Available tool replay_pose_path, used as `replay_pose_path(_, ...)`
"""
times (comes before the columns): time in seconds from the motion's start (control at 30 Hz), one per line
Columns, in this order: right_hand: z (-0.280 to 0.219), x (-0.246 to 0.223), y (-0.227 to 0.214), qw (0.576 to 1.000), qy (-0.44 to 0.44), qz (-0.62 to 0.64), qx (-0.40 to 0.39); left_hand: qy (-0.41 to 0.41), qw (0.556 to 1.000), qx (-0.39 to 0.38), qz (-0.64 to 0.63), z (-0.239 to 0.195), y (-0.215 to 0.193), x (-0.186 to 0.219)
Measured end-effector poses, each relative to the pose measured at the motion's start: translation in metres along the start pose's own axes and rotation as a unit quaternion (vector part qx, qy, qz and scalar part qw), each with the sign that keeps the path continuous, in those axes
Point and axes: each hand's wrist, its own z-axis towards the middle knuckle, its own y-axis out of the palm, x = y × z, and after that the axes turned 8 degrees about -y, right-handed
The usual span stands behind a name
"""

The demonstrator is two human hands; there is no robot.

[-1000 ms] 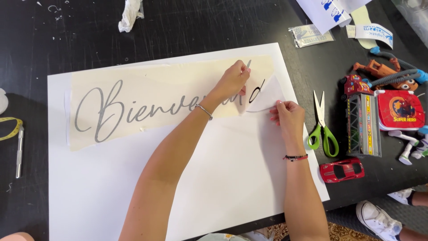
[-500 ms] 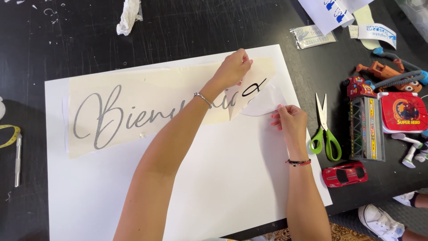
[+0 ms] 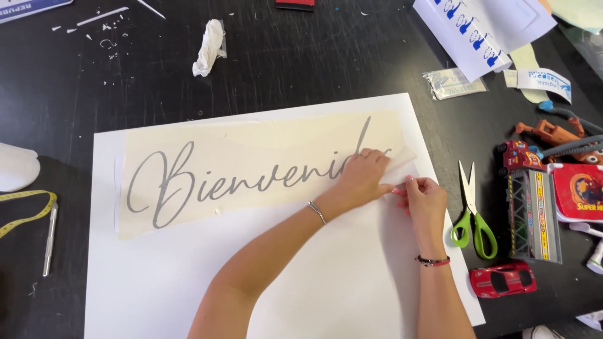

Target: Applying a large vinyl decal with the word 'Bienvenidos' onto a white board using a squeegee.

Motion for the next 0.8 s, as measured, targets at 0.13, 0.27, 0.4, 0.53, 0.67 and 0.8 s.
replay_pose_path(0.13, -0.001, -0.004, 0.004, 1.0, 0.015, -0.006, 0.011, 0.002, 1.0, 0.016, -0.002, 0.001, 0.027, -0.011)
replay_pose_path(0.27, -0.007, 0.012, 0.018, 0.966, -0.119, -0.203, 0.111, 0.017, 0.997, 0.077, -0.017, -0.009, 0.037, -0.016)
replay_pose_path(0.4, -0.007, 0.038, 0.037, 0.895, -0.341, -0.261, 0.123, 0.041, 0.984, 0.17, -0.026, -0.014, 0.054, -0.025)
replay_pose_path(0.53, -0.019, 0.028, 0.037, 0.89, -0.352, -0.274, 0.094, 0.036, 0.982, 0.181, -0.036, -0.013, 0.06, -0.032)
replay_pose_path(0.67, -0.021, 0.028, 0.036, 0.894, -0.346, -0.279, 0.052, -0.046, 0.988, 0.081, -0.123, -0.009, 0.032, -0.033)
replay_pose_path(0.8, -0.022, 0.02, 0.039, 0.9, -0.324, -0.289, 0.038, -0.145, 0.967, -0.016, -0.207, -0.003, 0.001, -0.037)
